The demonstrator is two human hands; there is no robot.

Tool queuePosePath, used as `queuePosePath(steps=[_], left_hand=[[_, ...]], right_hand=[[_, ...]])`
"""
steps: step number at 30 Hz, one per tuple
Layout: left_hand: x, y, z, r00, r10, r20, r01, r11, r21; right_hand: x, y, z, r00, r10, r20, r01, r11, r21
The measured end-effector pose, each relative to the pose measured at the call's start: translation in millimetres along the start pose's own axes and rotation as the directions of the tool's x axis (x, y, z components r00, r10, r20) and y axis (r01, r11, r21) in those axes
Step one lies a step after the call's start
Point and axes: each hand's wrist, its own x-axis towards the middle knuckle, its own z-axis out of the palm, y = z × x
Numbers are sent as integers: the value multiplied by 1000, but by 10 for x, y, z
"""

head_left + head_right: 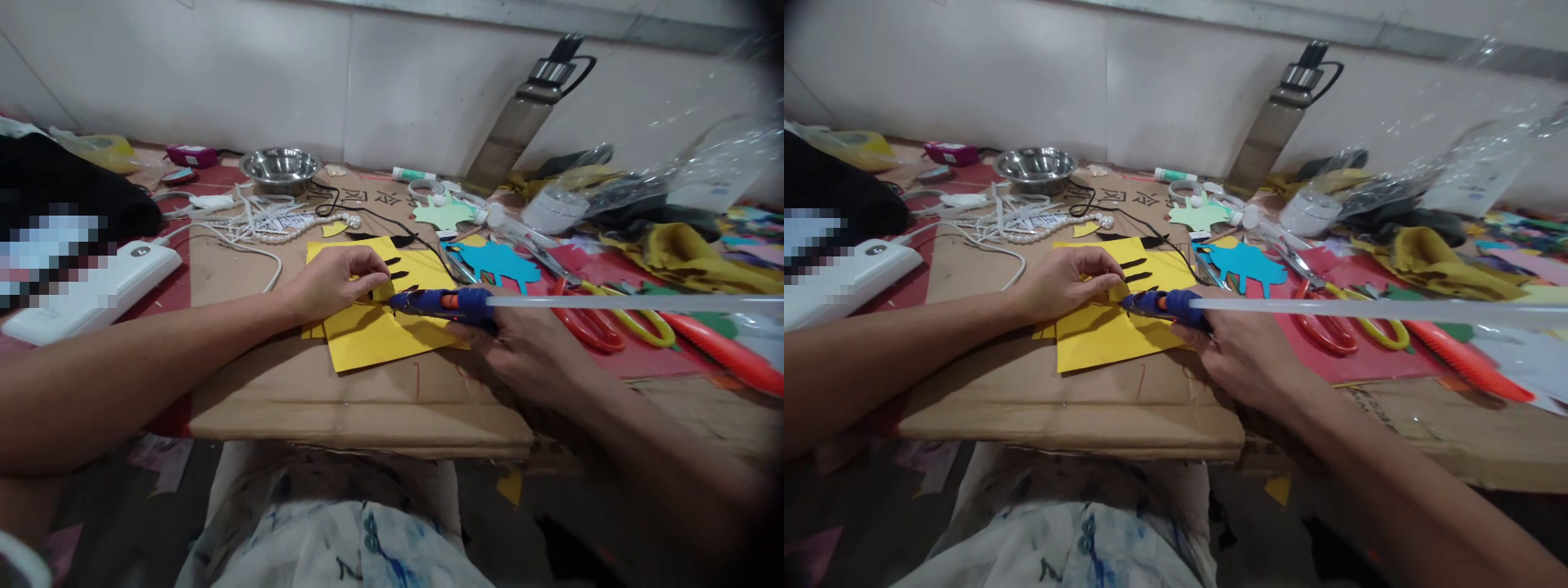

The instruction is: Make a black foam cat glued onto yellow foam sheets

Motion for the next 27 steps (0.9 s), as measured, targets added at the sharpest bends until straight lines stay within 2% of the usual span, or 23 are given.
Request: queuePosePath(steps=[10,18,27], left_hand=[[8,-52,7,999,-45,5,45,993,-110],[31,-73,1,1000,5,-1,-5,1000,-15],[35,-68,-12,1000,25,8,-25,1000,3]], right_hand=[[5,-37,-25,999,1,39,-2,999,42],[26,-56,23,1000,-2,18,1,999,41],[12,-67,22,999,14,42,-15,1000,17]])
